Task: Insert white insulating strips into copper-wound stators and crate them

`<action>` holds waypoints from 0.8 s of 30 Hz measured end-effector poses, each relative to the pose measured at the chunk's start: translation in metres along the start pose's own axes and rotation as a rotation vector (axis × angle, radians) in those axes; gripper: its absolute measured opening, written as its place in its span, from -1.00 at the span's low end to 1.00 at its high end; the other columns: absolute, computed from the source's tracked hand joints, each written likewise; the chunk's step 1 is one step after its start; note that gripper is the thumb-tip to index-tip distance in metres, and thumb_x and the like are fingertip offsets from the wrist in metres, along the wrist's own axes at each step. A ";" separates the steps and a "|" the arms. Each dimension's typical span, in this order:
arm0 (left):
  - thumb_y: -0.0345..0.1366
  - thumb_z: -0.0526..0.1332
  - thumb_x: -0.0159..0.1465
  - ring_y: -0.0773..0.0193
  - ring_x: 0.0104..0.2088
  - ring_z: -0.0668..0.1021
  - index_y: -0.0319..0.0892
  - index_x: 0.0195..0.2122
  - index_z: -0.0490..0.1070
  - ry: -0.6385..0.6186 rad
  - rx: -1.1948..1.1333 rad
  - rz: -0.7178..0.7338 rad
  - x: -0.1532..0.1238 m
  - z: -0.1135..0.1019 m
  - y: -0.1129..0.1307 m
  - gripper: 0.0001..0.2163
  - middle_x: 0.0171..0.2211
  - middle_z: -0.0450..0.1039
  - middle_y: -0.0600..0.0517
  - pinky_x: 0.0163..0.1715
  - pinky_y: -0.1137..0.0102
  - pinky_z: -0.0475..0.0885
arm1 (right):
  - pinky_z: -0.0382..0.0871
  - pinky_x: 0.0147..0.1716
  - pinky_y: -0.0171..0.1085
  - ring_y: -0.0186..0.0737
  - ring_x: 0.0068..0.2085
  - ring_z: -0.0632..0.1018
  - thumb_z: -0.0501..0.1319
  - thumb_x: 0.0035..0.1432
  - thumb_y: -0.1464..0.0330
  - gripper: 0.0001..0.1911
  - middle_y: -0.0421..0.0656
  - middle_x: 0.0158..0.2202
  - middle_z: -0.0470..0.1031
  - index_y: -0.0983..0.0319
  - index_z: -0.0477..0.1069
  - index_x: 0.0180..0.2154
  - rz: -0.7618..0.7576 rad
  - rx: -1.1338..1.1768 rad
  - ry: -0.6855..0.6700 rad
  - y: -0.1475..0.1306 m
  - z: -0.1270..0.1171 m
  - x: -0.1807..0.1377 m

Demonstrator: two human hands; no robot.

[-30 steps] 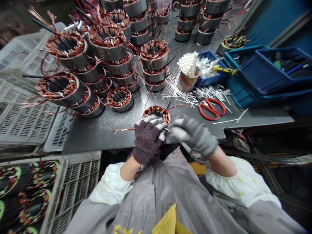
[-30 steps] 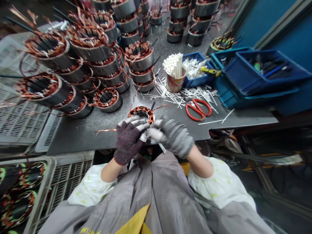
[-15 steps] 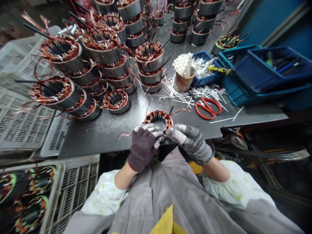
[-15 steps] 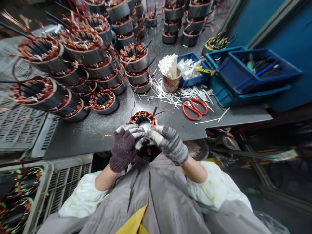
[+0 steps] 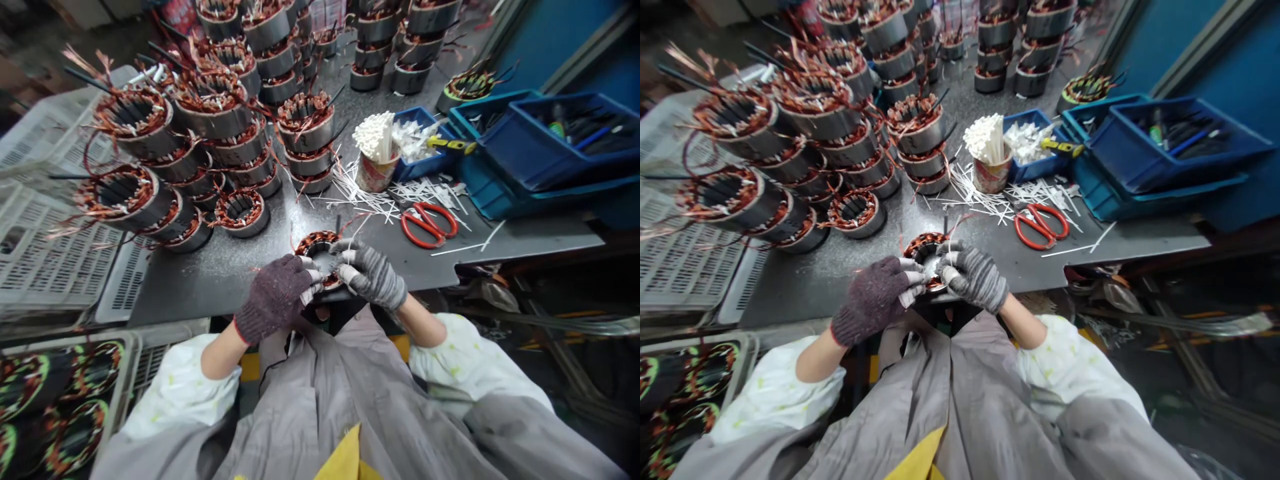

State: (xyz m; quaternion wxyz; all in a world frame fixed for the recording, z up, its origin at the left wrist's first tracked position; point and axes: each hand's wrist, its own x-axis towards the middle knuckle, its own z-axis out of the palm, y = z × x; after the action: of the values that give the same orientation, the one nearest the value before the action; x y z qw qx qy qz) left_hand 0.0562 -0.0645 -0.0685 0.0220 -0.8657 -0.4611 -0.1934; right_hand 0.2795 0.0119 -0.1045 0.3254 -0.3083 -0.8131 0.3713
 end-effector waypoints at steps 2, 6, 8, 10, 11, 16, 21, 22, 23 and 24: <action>-0.25 0.17 0.40 0.19 -0.10 0.59 -0.05 -0.07 0.57 -0.049 -0.039 0.139 0.010 -0.002 -0.012 -0.81 -0.11 0.60 -0.01 -0.09 0.27 0.47 | 0.48 0.01 -0.11 -0.11 -0.04 0.59 0.14 0.24 0.29 -0.77 -0.05 -0.04 0.57 0.22 0.53 -0.35 -0.068 0.097 -0.111 0.011 -0.006 0.021; -0.21 0.16 0.41 0.21 -0.12 0.60 -0.05 -0.04 0.55 0.037 -0.040 0.312 0.015 0.001 -0.022 -0.79 -0.08 0.61 0.00 -0.14 0.26 0.42 | 0.47 0.03 -0.15 -0.17 -0.03 0.58 0.16 0.25 0.28 -0.78 -0.06 -0.03 0.58 0.23 0.52 -0.34 -0.136 0.282 -0.289 0.020 -0.013 0.050; -0.22 0.19 0.37 0.12 0.00 0.57 -0.01 -0.03 0.54 0.110 0.031 0.263 0.010 0.003 -0.020 -0.80 -0.02 0.60 0.01 -0.04 0.17 0.40 | 0.45 0.07 -0.13 -0.16 0.03 0.57 0.19 0.26 0.25 -0.78 -0.05 0.02 0.57 0.23 0.55 -0.22 -0.132 0.331 -0.301 0.023 -0.018 0.052; -0.25 0.22 0.35 -0.04 0.17 0.48 0.02 -0.02 0.53 0.126 0.096 0.166 0.003 0.007 -0.013 -0.79 0.05 0.57 0.02 0.17 -0.04 0.27 | 0.49 0.03 -0.11 -0.15 -0.01 0.59 0.28 0.20 0.18 -0.67 -0.07 -0.03 0.59 0.22 0.54 -0.07 -0.089 0.350 -0.302 0.028 -0.030 0.050; -0.28 0.20 0.34 -0.09 0.23 0.44 0.01 -0.01 0.52 0.120 0.110 0.120 0.000 0.009 -0.008 -0.78 0.07 0.56 0.01 0.25 -0.15 0.16 | 0.52 -0.04 -0.12 -0.15 -0.09 0.61 0.33 0.15 0.13 -0.60 -0.09 -0.11 0.61 0.21 0.53 -0.04 -0.039 0.324 -0.254 0.031 -0.039 0.051; -0.44 0.06 0.35 -0.05 0.15 0.50 -0.19 0.11 0.41 0.215 0.090 -0.053 -0.010 0.028 0.022 -0.66 0.03 0.55 -0.16 0.31 -0.16 0.13 | 0.53 -0.09 -0.03 -0.12 -0.20 0.58 0.23 0.21 0.01 -0.60 -0.10 -0.31 0.59 0.22 0.53 -0.24 0.158 0.048 0.355 0.039 -0.089 0.082; -0.43 0.11 0.38 0.04 0.12 0.52 -0.17 0.07 0.38 0.313 0.050 -0.052 -0.010 0.035 0.026 -0.74 -0.02 0.56 -0.12 0.28 -0.06 0.23 | 0.48 0.01 0.08 0.03 0.07 0.54 0.27 0.23 0.22 -0.81 -0.11 -0.11 0.59 0.17 0.51 -0.17 0.052 -0.076 0.481 0.018 -0.104 0.112; -0.42 0.12 0.38 0.06 0.13 0.52 -0.16 0.06 0.38 0.308 0.032 -0.046 -0.009 0.034 0.023 -0.75 -0.02 0.57 -0.10 0.28 -0.05 0.23 | 0.49 -0.01 0.08 0.05 0.09 0.54 0.24 0.26 0.24 -0.82 -0.11 -0.08 0.58 0.16 0.51 -0.16 0.026 -0.077 0.473 0.013 -0.105 0.111; -0.42 0.13 0.38 0.07 0.13 0.53 -0.15 0.05 0.38 0.297 0.012 -0.044 -0.009 0.032 0.019 -0.76 -0.03 0.58 -0.09 0.29 -0.04 0.24 | 0.51 -0.05 0.07 0.05 0.09 0.55 0.20 0.29 0.24 -0.81 -0.11 -0.07 0.57 0.16 0.51 -0.15 -0.004 -0.080 0.464 0.010 -0.107 0.109; -0.42 0.13 0.38 0.09 0.13 0.53 -0.14 0.05 0.38 0.287 -0.012 -0.045 -0.009 0.031 0.016 -0.76 -0.03 0.58 -0.07 0.30 -0.04 0.24 | 0.52 -0.09 0.04 0.03 0.08 0.56 0.16 0.32 0.24 -0.79 -0.10 -0.07 0.56 0.16 0.51 -0.13 -0.035 -0.089 0.448 0.007 -0.109 0.106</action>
State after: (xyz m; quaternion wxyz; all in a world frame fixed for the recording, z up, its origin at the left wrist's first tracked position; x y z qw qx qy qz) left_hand 0.0739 -0.0741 -0.0981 0.0783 -0.8188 -0.4713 -0.3184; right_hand 0.3006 0.1382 -0.0227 0.4904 -0.3830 -0.7414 0.2514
